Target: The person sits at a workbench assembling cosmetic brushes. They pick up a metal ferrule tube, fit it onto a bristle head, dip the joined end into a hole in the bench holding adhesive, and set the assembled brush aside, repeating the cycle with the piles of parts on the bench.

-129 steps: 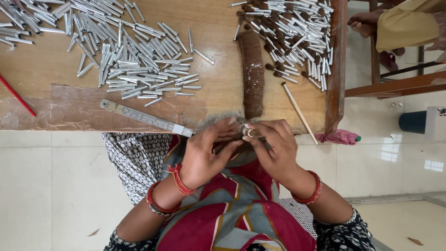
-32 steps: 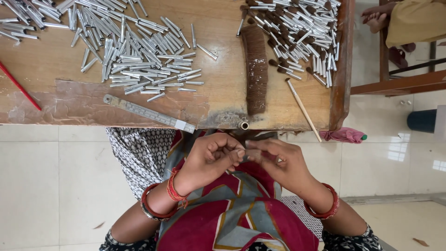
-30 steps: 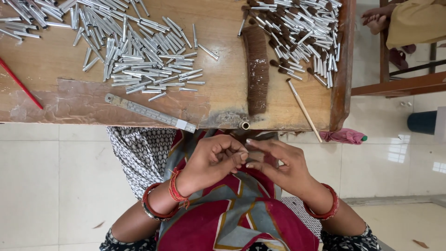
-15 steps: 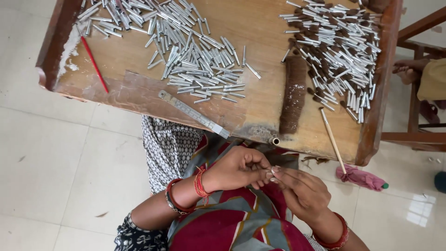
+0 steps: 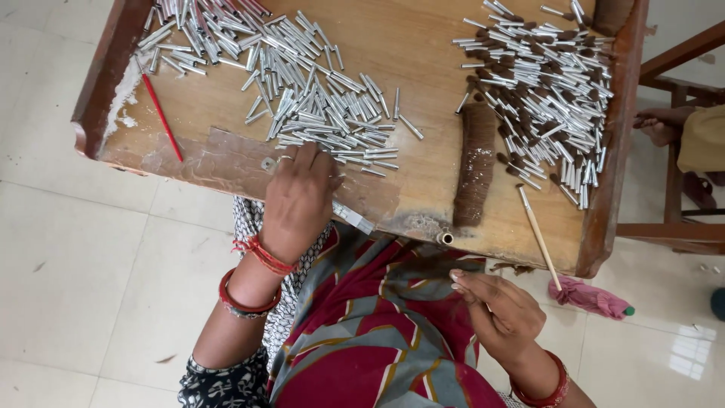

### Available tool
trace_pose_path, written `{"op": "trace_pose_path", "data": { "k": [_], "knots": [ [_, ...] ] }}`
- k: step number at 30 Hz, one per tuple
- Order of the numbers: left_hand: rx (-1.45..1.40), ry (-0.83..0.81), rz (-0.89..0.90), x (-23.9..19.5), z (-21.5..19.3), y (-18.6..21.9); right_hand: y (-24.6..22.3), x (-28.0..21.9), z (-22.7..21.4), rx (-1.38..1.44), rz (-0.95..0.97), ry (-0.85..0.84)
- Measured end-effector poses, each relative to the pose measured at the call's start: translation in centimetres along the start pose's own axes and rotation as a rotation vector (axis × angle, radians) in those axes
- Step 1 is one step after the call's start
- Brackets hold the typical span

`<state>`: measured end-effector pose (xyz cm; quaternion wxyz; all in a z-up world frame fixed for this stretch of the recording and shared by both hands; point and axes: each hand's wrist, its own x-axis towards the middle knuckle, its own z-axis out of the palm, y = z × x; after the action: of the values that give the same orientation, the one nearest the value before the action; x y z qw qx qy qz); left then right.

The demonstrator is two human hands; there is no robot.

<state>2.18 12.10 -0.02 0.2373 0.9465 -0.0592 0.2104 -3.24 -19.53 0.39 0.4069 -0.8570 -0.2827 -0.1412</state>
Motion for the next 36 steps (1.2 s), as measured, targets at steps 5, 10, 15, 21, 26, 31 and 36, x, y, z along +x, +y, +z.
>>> {"op": "trace_pose_path", "data": {
  "k": [5, 10, 15, 21, 26, 31, 36],
  "knots": [
    [-1.009, -0.252, -0.183, -3.2, 1.9, 4.6, 0.5, -0.8, 0.1, 0.139, 0.101, 0.011],
    [-1.832, -0.428, -0.52, -6.9, 6.5, 8.3, 1.0, -2.0, 0.7, 0.273, 0.124, 0.09],
    [-1.968, -0.519, -0.773, -7.0, 7.1, 9.9, 1.6, -2.9, 1.0, 0.233, 0.016, 0.114],
    [-2.009, -0.554, -0.802, -7.5, 8.0, 10.0, 1.7, -2.8, 1.0, 0.251, 0.004, 0.074],
    [-2.021, -0.594, -0.817, -7.5, 7.8, 9.8, 1.7, -2.9, 1.3, 0.243, -0.004, 0.081],
    [-2.029, -0.65, -0.864, -7.1, 7.4, 9.5, 1.1, -1.7, 0.9, 0.236, -0.027, 0.087],
    [-1.914, -0.535, -0.809, -6.9, 7.3, 9.0, 0.0, 0.3, 0.0, 0.078, -0.11, 0.009]
  ]
}}
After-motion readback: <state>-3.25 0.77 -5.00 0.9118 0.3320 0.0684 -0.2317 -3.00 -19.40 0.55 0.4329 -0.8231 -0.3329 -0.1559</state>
